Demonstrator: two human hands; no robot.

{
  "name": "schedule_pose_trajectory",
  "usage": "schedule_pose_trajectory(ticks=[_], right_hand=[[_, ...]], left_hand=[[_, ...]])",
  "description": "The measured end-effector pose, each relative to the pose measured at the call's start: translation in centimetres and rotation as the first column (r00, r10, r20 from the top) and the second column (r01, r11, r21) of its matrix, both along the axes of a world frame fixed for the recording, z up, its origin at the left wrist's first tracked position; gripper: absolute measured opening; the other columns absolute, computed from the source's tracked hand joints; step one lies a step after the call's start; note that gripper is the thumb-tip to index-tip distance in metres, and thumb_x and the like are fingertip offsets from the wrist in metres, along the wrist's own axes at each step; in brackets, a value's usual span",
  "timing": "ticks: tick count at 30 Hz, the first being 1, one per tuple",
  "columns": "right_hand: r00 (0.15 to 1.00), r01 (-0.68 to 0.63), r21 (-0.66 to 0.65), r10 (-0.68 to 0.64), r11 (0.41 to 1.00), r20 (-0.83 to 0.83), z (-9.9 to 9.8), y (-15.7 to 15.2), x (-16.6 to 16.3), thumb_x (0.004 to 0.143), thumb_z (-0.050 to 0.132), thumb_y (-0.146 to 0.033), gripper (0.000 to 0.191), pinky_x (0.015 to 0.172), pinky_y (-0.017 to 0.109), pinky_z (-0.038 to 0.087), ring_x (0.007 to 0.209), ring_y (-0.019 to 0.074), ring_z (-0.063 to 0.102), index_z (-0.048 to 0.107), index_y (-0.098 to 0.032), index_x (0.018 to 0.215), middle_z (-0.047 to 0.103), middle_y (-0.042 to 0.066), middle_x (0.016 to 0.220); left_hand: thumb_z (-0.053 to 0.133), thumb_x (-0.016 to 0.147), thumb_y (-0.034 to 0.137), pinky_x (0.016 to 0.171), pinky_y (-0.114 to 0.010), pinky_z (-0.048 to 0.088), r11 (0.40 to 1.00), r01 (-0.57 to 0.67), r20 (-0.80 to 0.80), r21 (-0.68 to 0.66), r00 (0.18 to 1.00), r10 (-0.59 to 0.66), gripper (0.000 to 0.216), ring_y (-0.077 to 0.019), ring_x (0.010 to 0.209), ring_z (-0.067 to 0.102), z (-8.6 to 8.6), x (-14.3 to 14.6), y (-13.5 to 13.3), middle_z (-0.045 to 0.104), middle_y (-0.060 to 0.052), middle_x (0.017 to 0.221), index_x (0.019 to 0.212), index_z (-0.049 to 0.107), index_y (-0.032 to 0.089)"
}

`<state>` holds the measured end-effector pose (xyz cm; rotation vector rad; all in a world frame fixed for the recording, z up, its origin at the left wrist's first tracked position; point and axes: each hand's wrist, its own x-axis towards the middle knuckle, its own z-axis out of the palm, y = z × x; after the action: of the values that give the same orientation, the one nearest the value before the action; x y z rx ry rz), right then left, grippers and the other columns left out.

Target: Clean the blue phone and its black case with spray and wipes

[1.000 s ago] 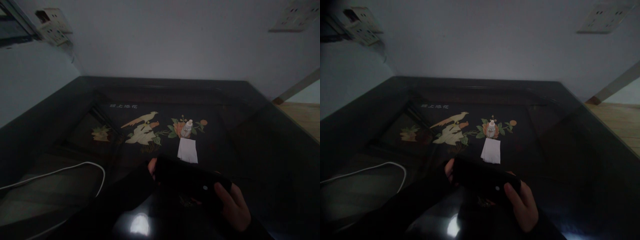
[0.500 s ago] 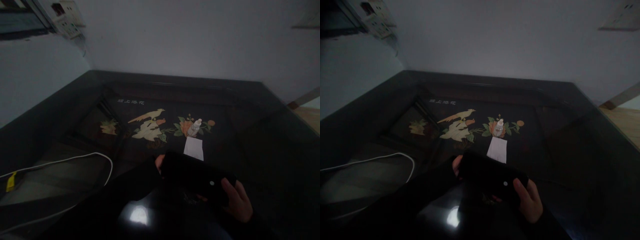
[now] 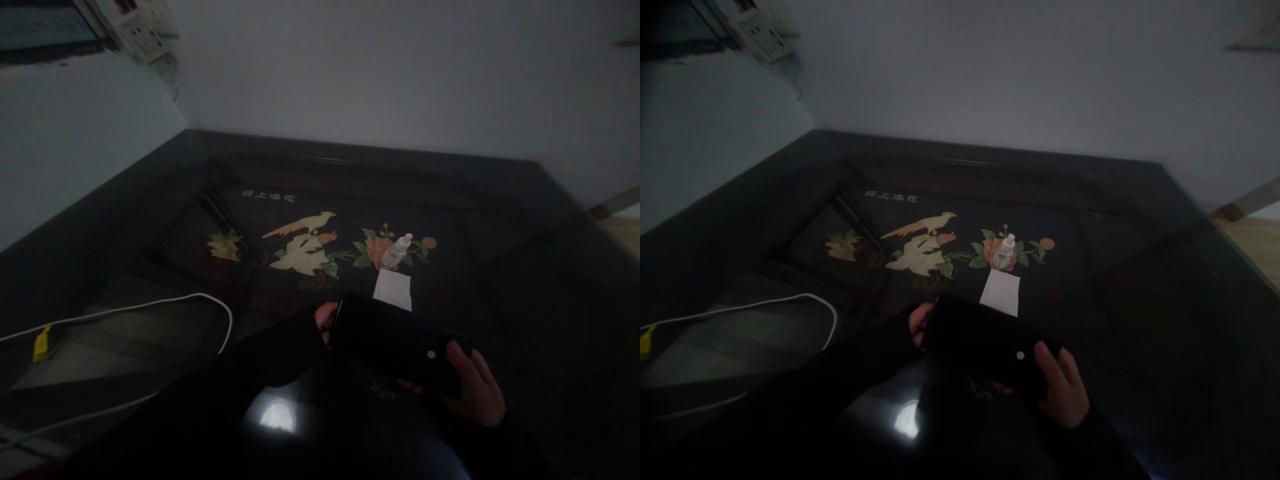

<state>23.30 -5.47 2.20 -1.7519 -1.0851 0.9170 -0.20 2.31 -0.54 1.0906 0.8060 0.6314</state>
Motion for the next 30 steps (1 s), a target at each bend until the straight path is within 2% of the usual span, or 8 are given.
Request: schedule_pose_trajectory(ticks=[3,5,7,11,17,22,28,30], right_hand=[[0.999,-0.034,-0.010,0.033,0.999,-0.036,0.5,0.4,-0.1,0.065,0.062,-0.040,0.021,0.052,0.034,0.052,0.063,0.0267,0.063,0.061,-0.025,0.080,0.065,0.005,0.063],[0.997,-0.057,-0.023,0.056,0.998,-0.061,0.9,0.6,0.0,0.061,0.065,-0.040,0.024,0.051,0.034,0.052,0.063,0.0274,0.063,0.062,-0.024,0.079,0.065,0.005,0.063],[0.994,-0.055,-0.053,0.049,0.997,-0.100,1.2,0.7,0.1,0.062,0.064,-0.042,0.026,0.050,0.035,0.052,0.062,0.0276,0.063,0.063,-0.023,0.079,0.064,0.005,0.061],[0.982,0.003,-0.121,-0.026,0.993,-0.189,1.5,0.7,-0.2,0.067,0.060,-0.044,0.026,0.051,0.036,0.053,0.064,0.0274,0.064,0.063,-0.022,0.080,0.064,0.005,0.060],[0.899,-0.031,-0.250,-0.082,0.968,-0.431,2.0,0.9,-1.2,0.068,0.057,-0.052,0.033,0.037,0.030,0.048,0.045,0.0219,0.060,0.056,-0.019,0.072,0.061,0.002,0.050],[0.844,0.046,-0.258,-0.176,0.965,-0.506,2.1,1.1,-1.4,0.057,0.069,-0.047,0.035,0.035,0.026,0.046,0.039,0.0182,0.057,0.054,-0.017,0.068,0.061,0.000,0.049],[0.862,-0.088,-0.255,-0.055,0.963,-0.504,2.9,1.3,-1.7,0.061,0.065,-0.049,0.035,0.035,0.026,0.046,0.036,0.0177,0.056,0.054,-0.016,0.061,0.059,0.000,0.044],[0.863,-0.100,-0.258,-0.045,0.961,-0.503,3.2,1.3,-1.8,0.061,0.065,-0.050,0.036,0.035,0.026,0.046,0.036,0.0179,0.057,0.054,-0.016,0.062,0.059,0.001,0.044]], left_hand=[[0.058,0.068,0.050,0.040,-0.017,0.023,1.000,0.025,0.107,0.013,0.994,-0.026,0.053,-0.0027,0.040,0.031,2.0,-1.0,-0.5,0.041,0.008,0.054,0.107,0.045,0.015],[0.056,0.069,0.053,0.041,-0.017,0.024,0.993,0.121,0.118,-0.016,0.986,-0.118,0.054,-0.0038,0.040,0.035,3.0,-1.5,-0.2,0.043,0.006,0.052,0.104,0.047,0.013],[0.054,0.070,0.054,0.045,-0.018,0.028,0.992,0.130,0.095,-0.004,0.987,-0.129,0.053,-0.0053,0.044,0.041,3.6,-1.8,0.3,0.047,0.004,0.052,0.101,0.052,0.011],[0.053,0.070,0.056,0.045,-0.017,0.027,0.997,0.041,-0.067,0.069,0.997,-0.037,0.052,-0.0043,0.045,0.039,3.4,-2.0,1.0,0.046,0.003,0.050,0.093,0.059,0.009],[0.053,0.070,0.056,0.044,-0.017,0.032,0.988,0.097,-0.196,0.121,0.978,-0.072,0.054,-0.0064,0.045,0.043,3.0,-2.4,0.7,0.048,0.001,0.053,0.094,0.059,0.009],[0.049,0.074,0.049,0.048,-0.018,0.038,0.939,0.161,-0.278,0.304,0.958,-0.075,0.049,-0.0087,0.052,0.051,3.5,-2.7,1.1,0.056,-0.004,0.069,0.100,0.059,0.009],[0.046,0.076,0.039,0.052,-0.017,0.039,0.886,0.280,-0.325,0.370,0.932,-0.159,0.043,-0.0096,0.059,0.053,3.3,-3.1,1.7,0.058,-0.005,0.071,0.104,0.057,0.008],[0.048,0.075,0.038,0.055,-0.017,0.039,0.845,0.318,-0.365,0.430,0.917,-0.160,0.041,-0.0102,0.063,0.052,3.0,-3.3,1.9,0.057,-0.005,0.076,0.102,0.058,0.009]])
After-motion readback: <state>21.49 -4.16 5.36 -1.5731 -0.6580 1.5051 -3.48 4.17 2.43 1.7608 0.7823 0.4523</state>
